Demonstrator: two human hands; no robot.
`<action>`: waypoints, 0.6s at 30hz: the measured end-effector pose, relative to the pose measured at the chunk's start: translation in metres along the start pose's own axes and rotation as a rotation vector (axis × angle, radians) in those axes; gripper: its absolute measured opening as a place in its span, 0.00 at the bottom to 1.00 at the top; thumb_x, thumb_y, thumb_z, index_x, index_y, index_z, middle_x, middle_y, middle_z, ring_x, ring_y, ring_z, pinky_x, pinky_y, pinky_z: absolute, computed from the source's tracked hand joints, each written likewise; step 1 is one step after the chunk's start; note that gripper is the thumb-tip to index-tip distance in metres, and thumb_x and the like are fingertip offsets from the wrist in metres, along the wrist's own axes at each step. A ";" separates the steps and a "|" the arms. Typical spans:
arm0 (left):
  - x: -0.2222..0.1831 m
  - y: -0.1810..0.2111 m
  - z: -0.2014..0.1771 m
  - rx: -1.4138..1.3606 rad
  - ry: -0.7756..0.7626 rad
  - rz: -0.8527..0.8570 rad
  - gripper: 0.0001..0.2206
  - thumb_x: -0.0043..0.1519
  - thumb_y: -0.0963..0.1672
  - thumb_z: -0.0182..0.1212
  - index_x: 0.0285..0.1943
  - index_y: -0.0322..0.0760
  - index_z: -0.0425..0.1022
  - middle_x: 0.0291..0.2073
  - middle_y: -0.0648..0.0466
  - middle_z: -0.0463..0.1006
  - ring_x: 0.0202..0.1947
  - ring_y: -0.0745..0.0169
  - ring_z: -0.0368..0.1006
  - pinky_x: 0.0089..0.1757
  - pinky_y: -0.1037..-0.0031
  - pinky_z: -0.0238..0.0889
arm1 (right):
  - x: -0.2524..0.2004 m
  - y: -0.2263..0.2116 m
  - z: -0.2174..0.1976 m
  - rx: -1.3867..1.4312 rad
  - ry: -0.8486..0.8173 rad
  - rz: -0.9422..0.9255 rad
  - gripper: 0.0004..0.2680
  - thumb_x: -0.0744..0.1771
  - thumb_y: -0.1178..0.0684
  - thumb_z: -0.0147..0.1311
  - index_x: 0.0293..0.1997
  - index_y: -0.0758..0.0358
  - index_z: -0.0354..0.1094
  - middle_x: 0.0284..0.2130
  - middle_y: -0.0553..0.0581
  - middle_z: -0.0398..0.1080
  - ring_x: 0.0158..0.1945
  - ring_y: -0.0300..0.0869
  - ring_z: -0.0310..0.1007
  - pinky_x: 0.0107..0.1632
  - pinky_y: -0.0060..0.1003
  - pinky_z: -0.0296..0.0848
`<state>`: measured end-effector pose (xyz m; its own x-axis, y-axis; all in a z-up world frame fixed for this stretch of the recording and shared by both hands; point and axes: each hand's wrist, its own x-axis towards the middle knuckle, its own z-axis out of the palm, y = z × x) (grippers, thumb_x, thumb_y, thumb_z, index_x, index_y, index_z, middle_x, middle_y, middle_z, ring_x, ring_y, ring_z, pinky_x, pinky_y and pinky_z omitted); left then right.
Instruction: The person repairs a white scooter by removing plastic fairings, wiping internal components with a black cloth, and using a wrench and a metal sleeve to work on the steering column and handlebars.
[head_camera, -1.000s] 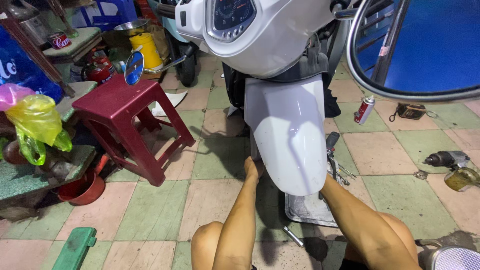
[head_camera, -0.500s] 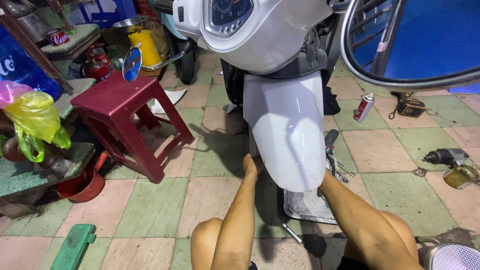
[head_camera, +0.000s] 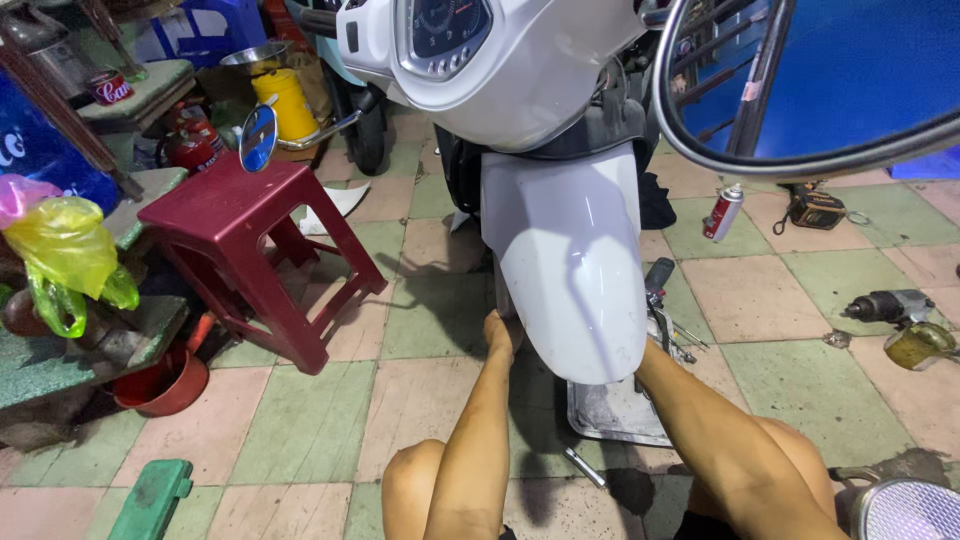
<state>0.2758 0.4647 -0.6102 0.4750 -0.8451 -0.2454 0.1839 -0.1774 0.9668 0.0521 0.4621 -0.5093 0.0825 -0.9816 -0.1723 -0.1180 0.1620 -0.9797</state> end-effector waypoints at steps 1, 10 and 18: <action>-0.002 0.001 0.000 0.094 0.014 -0.002 0.12 0.58 0.44 0.63 0.47 0.35 0.80 0.44 0.49 0.84 0.44 0.58 0.78 0.46 0.67 0.70 | -0.001 0.001 -0.001 -0.002 0.002 0.003 0.13 0.70 0.49 0.48 0.56 0.65 0.72 0.42 0.60 0.77 0.44 0.48 0.77 0.46 0.45 0.73; -0.011 0.011 0.000 0.164 0.046 0.068 0.14 0.54 0.45 0.66 0.47 0.36 0.81 0.43 0.49 0.85 0.45 0.58 0.79 0.47 0.67 0.69 | 0.003 0.000 0.002 -0.001 -0.002 0.001 0.13 0.70 0.49 0.49 0.56 0.66 0.73 0.42 0.60 0.77 0.44 0.48 0.77 0.47 0.45 0.73; -0.004 0.006 0.000 0.245 0.096 0.021 0.15 0.54 0.48 0.65 0.47 0.37 0.82 0.45 0.47 0.84 0.47 0.54 0.80 0.49 0.64 0.70 | 0.003 -0.003 0.001 -0.001 0.004 0.011 0.13 0.70 0.49 0.49 0.55 0.66 0.73 0.42 0.60 0.77 0.44 0.47 0.77 0.47 0.45 0.73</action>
<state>0.2748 0.4672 -0.6034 0.5579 -0.8003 -0.2196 -0.0355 -0.2874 0.9572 0.0537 0.4586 -0.5071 0.0776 -0.9800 -0.1831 -0.1197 0.1732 -0.9776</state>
